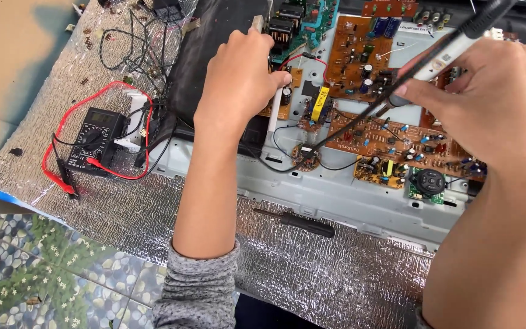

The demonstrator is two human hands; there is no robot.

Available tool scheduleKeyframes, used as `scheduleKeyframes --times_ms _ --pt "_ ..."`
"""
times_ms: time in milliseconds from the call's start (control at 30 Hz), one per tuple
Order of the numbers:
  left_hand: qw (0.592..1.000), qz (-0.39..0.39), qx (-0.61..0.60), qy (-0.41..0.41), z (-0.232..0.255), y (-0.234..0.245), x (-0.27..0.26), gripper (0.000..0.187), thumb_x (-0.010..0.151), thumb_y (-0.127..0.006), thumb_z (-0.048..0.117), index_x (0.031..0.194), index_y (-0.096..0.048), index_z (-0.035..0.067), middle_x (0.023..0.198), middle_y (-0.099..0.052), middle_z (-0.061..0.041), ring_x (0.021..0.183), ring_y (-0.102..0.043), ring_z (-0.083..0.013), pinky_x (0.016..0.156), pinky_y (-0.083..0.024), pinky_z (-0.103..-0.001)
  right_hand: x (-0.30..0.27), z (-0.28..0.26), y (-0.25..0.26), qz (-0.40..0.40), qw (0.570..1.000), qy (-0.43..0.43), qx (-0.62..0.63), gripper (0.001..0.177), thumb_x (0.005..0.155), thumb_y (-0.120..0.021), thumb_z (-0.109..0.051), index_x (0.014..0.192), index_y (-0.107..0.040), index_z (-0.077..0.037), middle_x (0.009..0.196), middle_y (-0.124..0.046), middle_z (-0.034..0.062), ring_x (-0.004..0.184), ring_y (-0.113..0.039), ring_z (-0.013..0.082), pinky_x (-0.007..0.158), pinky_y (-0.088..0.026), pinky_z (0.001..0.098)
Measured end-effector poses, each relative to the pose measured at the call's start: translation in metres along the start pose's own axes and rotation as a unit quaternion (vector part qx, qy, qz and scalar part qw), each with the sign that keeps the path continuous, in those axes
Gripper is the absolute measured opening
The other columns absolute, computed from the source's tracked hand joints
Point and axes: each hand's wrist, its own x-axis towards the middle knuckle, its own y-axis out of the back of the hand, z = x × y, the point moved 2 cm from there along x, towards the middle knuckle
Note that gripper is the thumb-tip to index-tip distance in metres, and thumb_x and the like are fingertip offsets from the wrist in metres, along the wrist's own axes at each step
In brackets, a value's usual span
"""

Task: Repairing a television by testing components with a multimeter and soldering connections on the circuit boards.

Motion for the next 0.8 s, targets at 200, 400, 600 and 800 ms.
scheduleKeyframes --times_ms 200,400,600,800 --pt "1.000 -0.006 0.006 -0.009 0.003 0.004 -0.002 0.050 0.091 -0.085 0.033 0.123 -0.068 -0.003 0.113 -0.066 -0.029 0.095 -0.062 -0.0557 0.071 -0.053 -0.065 0.001 0.000 -0.003 0.047 0.996 0.061 0.048 0.014 0.107 -0.091 -0.014 0.104 -0.080 -0.006 0.067 -0.066 0.0087 0.044 -0.051 0.0132 0.037 -0.041 0.0312" --pt "1.000 -0.026 0.010 0.013 0.009 0.012 -0.005 0.043 0.093 -0.083 0.033 0.115 -0.069 -0.001 0.108 -0.064 -0.024 0.096 -0.059 -0.0530 0.074 -0.051 -0.065 0.003 -0.004 0.005 -0.013 0.998 -0.054 0.019 0.011 0.101 -0.083 -0.023 0.097 -0.080 -0.013 0.054 -0.061 0.0112 0.046 -0.045 0.0164 0.048 -0.033 0.0358" --pt "0.999 -0.034 0.003 0.018 0.013 0.016 -0.008 0.051 0.092 -0.081 0.032 0.130 -0.067 0.001 0.115 -0.066 -0.024 0.100 -0.058 -0.0533 0.078 -0.049 -0.066 0.005 -0.001 0.001 0.021 0.997 0.014 0.068 0.011 0.101 -0.085 -0.020 0.101 -0.081 -0.010 0.061 -0.065 0.0090 0.050 -0.061 0.0191 0.051 -0.050 0.0394" --pt "0.999 -0.031 0.009 0.022 0.009 0.012 -0.005 0.058 0.092 -0.080 0.033 0.139 -0.063 0.004 0.116 -0.066 -0.026 0.110 -0.055 -0.0520 0.084 -0.047 -0.065 0.005 -0.015 0.006 -0.031 0.995 -0.052 0.075 0.004 0.100 -0.080 -0.024 0.097 -0.082 -0.022 0.063 -0.062 -0.0008 0.047 -0.036 0.0126 0.049 -0.029 0.0314"
